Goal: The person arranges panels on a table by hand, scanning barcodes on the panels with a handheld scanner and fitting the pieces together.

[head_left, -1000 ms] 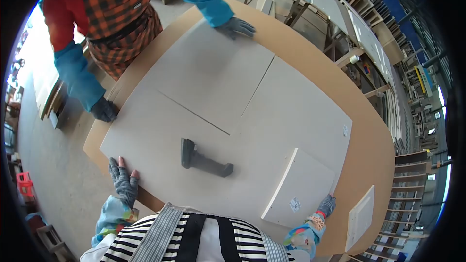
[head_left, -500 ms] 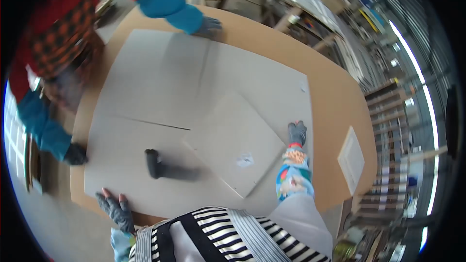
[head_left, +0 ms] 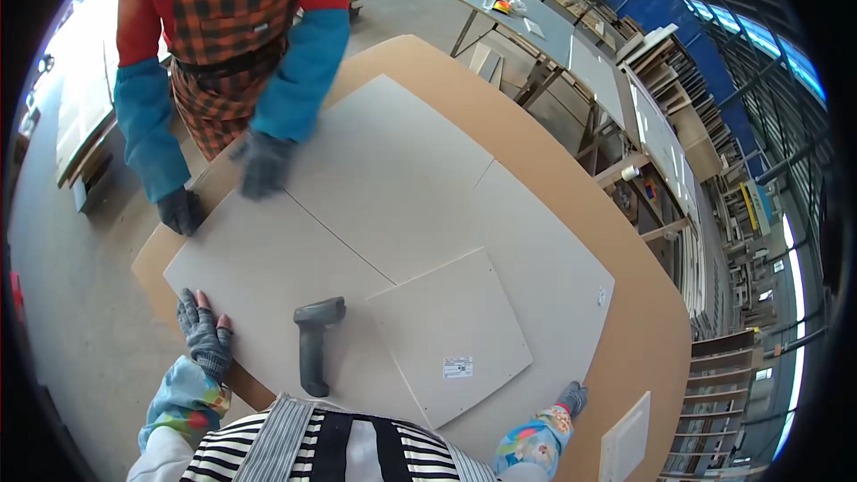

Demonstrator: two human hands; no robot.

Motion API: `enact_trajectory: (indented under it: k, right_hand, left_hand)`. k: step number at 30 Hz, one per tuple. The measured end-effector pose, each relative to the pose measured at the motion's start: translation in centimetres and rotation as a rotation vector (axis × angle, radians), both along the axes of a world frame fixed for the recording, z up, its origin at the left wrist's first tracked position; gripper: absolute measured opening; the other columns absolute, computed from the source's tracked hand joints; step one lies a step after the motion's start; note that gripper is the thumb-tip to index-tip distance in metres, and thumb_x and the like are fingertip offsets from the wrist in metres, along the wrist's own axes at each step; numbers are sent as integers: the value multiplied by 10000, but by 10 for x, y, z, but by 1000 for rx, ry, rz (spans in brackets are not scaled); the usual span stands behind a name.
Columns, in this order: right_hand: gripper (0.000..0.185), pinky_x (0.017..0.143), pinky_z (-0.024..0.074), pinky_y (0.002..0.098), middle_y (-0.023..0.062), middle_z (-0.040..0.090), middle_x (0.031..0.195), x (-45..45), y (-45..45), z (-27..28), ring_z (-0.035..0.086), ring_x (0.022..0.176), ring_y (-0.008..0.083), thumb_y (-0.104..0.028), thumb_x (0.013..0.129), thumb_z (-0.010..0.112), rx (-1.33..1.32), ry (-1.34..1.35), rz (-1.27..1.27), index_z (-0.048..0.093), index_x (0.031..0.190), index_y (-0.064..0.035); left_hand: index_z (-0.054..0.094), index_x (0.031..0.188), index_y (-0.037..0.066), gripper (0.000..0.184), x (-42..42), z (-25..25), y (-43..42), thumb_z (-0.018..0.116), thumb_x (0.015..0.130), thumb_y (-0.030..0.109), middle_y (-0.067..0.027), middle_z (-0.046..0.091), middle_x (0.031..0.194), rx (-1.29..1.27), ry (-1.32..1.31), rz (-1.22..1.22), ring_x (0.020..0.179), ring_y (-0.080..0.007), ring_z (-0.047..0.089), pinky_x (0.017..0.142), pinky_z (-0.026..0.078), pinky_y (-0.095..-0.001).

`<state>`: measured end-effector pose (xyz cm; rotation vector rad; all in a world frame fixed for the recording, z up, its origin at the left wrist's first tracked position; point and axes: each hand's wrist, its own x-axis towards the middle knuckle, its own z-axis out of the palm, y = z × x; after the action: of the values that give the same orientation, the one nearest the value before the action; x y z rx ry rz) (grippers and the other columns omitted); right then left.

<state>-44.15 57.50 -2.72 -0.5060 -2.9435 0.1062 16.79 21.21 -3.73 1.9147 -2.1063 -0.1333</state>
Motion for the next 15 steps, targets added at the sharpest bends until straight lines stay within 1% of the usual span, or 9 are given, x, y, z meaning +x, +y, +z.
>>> enact_trajectory:
  k: [5, 13, 15]
  right_hand:
    - [430, 754, 484, 439, 219, 564, 1046, 2, -5, 3, 578, 924, 346, -394, 788, 486, -20, 15, 29, 559, 1054, -63]
    - [430, 765, 483, 435, 213, 551, 1084, 5, -18, 9, 571, 941, 350, -390, 790, 486, -47, -6, 25, 552, 1074, -74]
    - [459, 804, 466, 432, 214, 526, 1125, 0, -12, 9, 549, 979, 350, -397, 791, 491, -30, -58, 56, 534, 1105, -64]
  left_hand:
    - [241, 1353, 33, 658, 0, -4, 0, 533, 791, 211, -220, 172, 1408, -35, -6, 11, 1298, -399, 145, 1060, 115, -446]
    - [246, 1352, 37, 650, 2, -2, 0, 535, 796, 212, -211, 170, 1411, -6, -1, 39, 1299, -392, 144, 1063, 122, -434]
    - [258, 1347, 36, 653, 0, 1, 1, 547, 791, 220, -208, 170, 1412, 9, 4, 57, 1298, -391, 147, 1061, 133, -432]
